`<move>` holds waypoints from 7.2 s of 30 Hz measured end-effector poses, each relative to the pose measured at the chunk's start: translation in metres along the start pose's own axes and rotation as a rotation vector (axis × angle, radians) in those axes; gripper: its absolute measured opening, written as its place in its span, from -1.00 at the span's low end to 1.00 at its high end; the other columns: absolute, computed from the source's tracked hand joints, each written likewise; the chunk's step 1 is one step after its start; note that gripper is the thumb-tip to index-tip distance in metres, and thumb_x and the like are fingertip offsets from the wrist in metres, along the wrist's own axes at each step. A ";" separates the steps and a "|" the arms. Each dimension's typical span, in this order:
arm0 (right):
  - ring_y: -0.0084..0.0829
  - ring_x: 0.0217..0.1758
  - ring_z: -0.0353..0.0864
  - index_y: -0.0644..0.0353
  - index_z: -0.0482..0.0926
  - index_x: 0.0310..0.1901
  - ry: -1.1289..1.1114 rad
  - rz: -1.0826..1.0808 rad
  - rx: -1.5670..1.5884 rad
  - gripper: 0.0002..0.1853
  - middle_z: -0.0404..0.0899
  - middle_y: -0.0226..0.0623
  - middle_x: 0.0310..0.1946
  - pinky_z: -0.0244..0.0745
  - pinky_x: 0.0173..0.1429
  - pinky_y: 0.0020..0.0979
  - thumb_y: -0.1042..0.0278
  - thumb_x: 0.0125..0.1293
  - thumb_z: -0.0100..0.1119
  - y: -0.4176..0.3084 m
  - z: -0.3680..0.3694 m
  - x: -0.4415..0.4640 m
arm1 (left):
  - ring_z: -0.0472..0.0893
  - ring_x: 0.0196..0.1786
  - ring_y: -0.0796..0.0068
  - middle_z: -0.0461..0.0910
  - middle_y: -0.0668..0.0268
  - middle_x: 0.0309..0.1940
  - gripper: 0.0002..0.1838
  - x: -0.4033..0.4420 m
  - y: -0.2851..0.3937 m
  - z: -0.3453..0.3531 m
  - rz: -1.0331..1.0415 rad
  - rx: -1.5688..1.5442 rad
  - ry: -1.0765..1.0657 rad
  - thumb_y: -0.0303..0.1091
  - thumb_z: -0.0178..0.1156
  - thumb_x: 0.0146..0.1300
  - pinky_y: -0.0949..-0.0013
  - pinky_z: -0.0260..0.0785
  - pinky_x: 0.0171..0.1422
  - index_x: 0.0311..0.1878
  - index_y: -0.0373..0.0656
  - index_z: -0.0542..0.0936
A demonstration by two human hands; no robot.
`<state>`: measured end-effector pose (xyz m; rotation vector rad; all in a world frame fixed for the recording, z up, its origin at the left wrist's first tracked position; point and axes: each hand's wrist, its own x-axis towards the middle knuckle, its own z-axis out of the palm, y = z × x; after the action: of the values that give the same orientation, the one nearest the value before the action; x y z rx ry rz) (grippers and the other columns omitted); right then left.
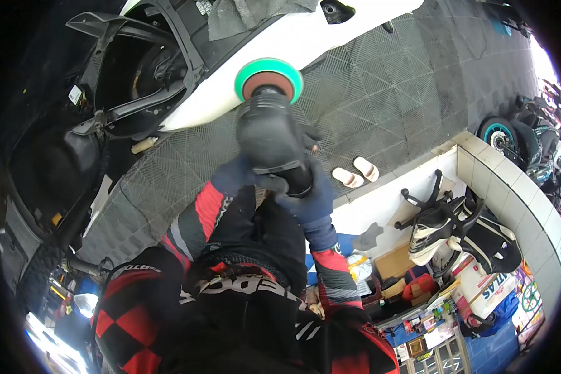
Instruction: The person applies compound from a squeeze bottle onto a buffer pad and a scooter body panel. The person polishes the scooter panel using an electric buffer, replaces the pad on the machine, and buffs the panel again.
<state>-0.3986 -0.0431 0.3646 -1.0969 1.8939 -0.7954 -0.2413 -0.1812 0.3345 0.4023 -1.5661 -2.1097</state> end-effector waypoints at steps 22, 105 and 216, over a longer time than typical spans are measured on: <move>-0.01 0.06 0.72 0.27 0.46 0.29 -0.233 -0.151 -0.065 -0.09 0.64 0.01 0.04 0.63 0.09 -0.13 0.04 -0.12 0.62 -0.005 -0.007 0.036 | 0.41 0.46 0.15 0.47 0.08 0.34 -0.08 -0.019 -0.035 0.020 0.025 -0.279 0.300 0.07 0.55 0.05 0.12 0.29 0.55 0.39 -0.23 0.42; 0.13 0.15 0.64 0.43 0.22 0.44 -0.744 -0.934 0.315 0.09 0.54 0.23 0.11 0.54 0.20 -0.08 -0.09 0.06 0.59 0.155 0.210 0.086 | 0.59 0.14 0.01 0.60 0.13 -0.03 -0.01 -0.141 -0.204 -0.092 0.733 -0.211 0.043 0.29 0.49 -0.01 -0.08 0.39 0.25 0.31 -0.26 0.42; -0.09 -0.04 0.76 0.43 0.35 0.37 -0.392 -0.416 1.174 0.09 0.64 0.11 0.05 0.77 0.03 -0.20 -0.32 0.01 0.50 0.231 0.076 0.189 | 0.64 -0.09 0.58 0.71 0.33 -0.09 -0.50 0.094 -0.121 0.011 0.438 0.403 0.294 -0.08 0.48 0.25 0.36 0.51 0.05 0.13 -0.18 0.63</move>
<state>-0.4843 -0.1222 0.0797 -0.7563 0.6104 -1.5019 -0.3505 -0.1948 0.2273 0.4322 -1.7105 -1.3443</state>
